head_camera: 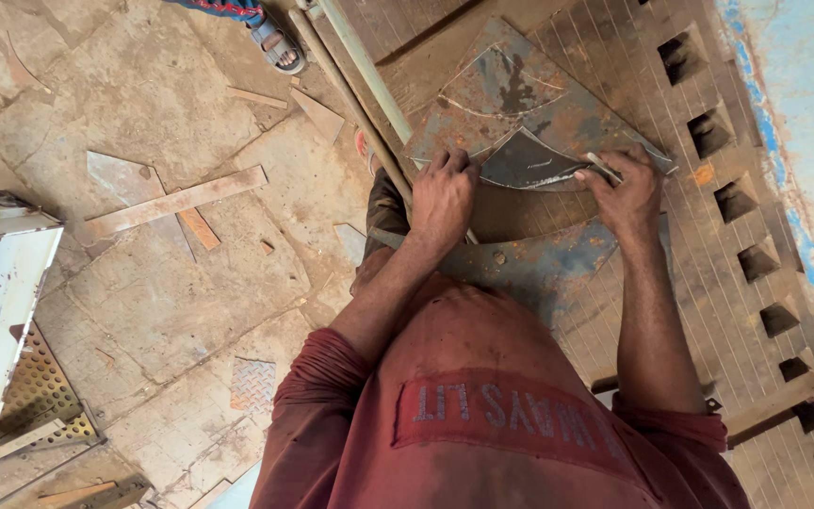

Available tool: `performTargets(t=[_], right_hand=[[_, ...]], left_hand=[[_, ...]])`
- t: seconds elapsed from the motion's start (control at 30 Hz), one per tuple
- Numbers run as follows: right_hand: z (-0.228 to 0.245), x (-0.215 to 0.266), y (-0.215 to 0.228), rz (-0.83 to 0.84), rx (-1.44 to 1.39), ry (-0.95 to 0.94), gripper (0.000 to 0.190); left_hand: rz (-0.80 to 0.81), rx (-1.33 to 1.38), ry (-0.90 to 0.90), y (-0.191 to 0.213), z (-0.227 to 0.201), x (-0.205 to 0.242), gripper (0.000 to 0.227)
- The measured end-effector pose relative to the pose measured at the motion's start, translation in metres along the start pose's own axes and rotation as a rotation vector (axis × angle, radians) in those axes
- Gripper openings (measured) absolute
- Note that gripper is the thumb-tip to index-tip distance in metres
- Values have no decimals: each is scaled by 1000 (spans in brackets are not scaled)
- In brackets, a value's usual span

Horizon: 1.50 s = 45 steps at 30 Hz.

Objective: The person uses a white marker to trace curved lines on a metal sheet placed on a workbench. They repeatedly reposition the sheet, trace along its edges, and adjust its orientation while continuing to mark the surface.

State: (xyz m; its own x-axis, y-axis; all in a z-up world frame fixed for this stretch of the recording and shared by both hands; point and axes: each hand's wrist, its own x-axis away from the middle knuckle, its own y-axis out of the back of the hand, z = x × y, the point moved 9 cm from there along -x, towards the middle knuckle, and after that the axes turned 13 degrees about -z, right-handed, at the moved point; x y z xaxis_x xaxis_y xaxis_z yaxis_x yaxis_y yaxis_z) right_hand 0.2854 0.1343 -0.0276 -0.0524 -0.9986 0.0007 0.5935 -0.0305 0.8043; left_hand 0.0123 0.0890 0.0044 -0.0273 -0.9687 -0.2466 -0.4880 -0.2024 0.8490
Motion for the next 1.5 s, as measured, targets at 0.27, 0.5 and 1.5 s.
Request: performTargets(t=[0.27, 0.5, 1.5], right_hand=[[9, 0, 6, -57, -19, 133, 39], [33, 0, 18, -33, -74, 78, 37], [161, -38, -106, 704, 270, 229, 29]], left_hand=[[-57, 46, -7, 10, -3, -3, 23], [15, -37, -129, 4, -24, 10, 47], [159, -122, -381, -50, -73, 41, 61]])
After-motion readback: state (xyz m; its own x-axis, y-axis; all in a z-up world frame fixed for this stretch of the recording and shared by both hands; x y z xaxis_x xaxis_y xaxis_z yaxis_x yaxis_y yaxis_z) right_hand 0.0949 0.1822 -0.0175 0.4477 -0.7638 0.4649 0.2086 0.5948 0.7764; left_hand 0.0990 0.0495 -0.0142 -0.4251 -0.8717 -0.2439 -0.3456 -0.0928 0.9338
